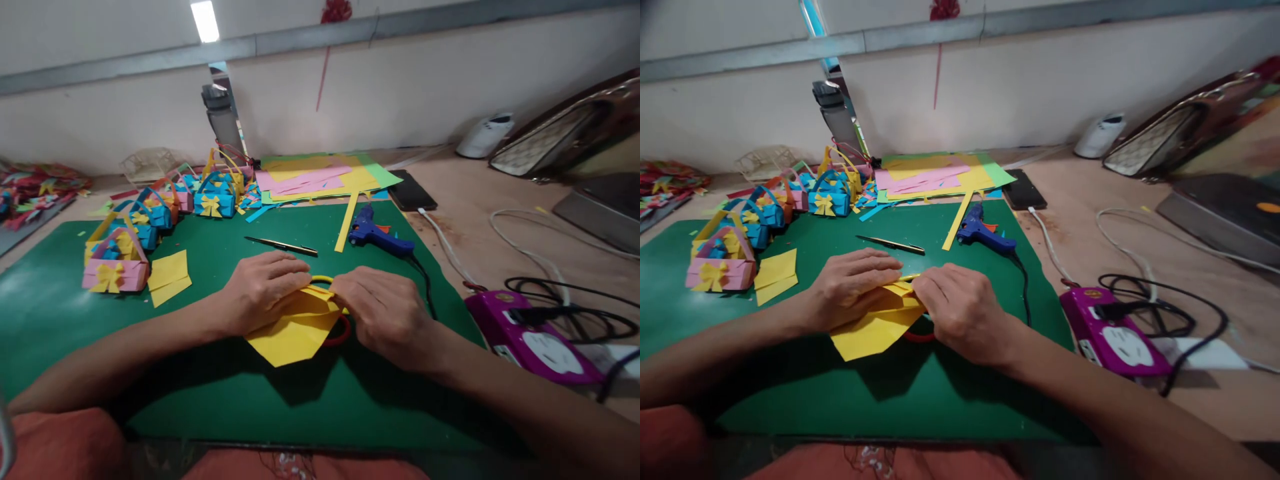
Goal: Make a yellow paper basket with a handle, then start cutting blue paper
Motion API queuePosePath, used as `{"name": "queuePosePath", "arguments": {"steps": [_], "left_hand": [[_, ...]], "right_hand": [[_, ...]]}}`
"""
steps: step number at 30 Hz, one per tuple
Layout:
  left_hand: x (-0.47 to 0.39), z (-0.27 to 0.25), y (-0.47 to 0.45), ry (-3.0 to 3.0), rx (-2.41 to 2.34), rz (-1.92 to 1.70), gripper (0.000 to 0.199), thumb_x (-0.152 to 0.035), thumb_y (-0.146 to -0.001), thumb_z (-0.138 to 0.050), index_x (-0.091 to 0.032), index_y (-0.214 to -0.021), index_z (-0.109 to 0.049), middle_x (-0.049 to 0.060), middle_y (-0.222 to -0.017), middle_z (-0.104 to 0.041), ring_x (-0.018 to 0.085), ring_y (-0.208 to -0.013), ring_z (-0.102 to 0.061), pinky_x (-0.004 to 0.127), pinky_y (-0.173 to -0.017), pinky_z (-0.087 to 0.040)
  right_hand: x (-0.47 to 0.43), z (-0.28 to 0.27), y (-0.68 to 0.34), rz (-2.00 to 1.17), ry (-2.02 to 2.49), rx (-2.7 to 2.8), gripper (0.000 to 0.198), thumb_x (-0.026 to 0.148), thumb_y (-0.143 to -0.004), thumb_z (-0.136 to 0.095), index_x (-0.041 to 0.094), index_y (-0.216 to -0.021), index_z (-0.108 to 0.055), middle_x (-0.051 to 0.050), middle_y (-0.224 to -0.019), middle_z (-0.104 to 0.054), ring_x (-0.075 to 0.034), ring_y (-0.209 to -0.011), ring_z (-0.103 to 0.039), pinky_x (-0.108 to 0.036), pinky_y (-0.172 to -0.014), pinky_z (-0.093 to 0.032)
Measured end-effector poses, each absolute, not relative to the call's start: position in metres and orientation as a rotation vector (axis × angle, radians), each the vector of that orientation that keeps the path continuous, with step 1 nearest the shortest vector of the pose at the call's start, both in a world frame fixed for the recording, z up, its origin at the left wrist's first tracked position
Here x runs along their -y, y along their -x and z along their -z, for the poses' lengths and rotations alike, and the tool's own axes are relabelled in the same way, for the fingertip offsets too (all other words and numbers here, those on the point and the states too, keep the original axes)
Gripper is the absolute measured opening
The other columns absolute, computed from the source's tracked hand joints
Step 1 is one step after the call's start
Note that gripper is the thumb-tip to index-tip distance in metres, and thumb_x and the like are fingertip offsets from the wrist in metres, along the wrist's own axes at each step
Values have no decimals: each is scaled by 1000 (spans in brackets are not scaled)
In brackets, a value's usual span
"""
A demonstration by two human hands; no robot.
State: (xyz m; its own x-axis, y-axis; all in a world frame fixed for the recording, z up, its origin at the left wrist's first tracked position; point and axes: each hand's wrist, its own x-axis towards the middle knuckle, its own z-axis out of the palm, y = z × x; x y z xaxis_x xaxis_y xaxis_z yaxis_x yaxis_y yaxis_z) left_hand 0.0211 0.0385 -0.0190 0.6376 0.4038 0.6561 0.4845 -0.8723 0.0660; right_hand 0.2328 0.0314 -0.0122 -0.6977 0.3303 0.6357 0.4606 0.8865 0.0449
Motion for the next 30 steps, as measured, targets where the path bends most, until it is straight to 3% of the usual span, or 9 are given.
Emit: {"name": "queuePosePath", "arguments": {"steps": [5,10,17,23,30], "left_hand": [[-31,17,-34,2952,743,1122,18,-18,-87,-46,-13,-87,-63,11,-89,-71,16,-81,-66,27,-70,-54],[-26,12,-36,3018,911,1289,22,-12,-82,-42,-14,-86,-64,7,-78,-71,12,-71,-67,20,-62,-53],[-29,18,-36,2938,859,1455,22,-11,-82,-45,-11,-89,-66,7,-76,-72,12,-69,-68,18,-61,-53],[-30,20,-36,3001,815,1444,22,-15,-86,-45,-13,-96,-65,6,-83,-73,11,-75,-69,15,-64,-53],[-23,24,-38,2980,1018,1567,8,-10,-79,-51,-15,-85,-53,5,-81,-72,10,-67,-69,13,-59,-53]], "right_hand": [[-26,12,-232,126,575,2438,22,5,-82,-36,15,-74,-54,-6,-67,-62,-14,-63,-54,-27,-61,-43],[-22,5,-231,-290,654,2267,13,13,-85,-46,16,-82,-58,-4,-74,-65,-12,-68,-60,-22,-61,-46],[-20,-12,-232,-708,883,2150,19,4,-76,-53,17,-83,-65,0,-83,-70,-11,-74,-64,-20,-66,-48],[-20,-9,-230,-672,942,2132,20,2,-73,-53,17,-77,-65,1,-78,-70,-10,-70,-63,-20,-63,-46],[-19,-5,-228,-637,939,2130,15,5,-73,-54,16,-72,-64,2,-70,-67,-9,-61,-59,-19,-57,-41]]}}
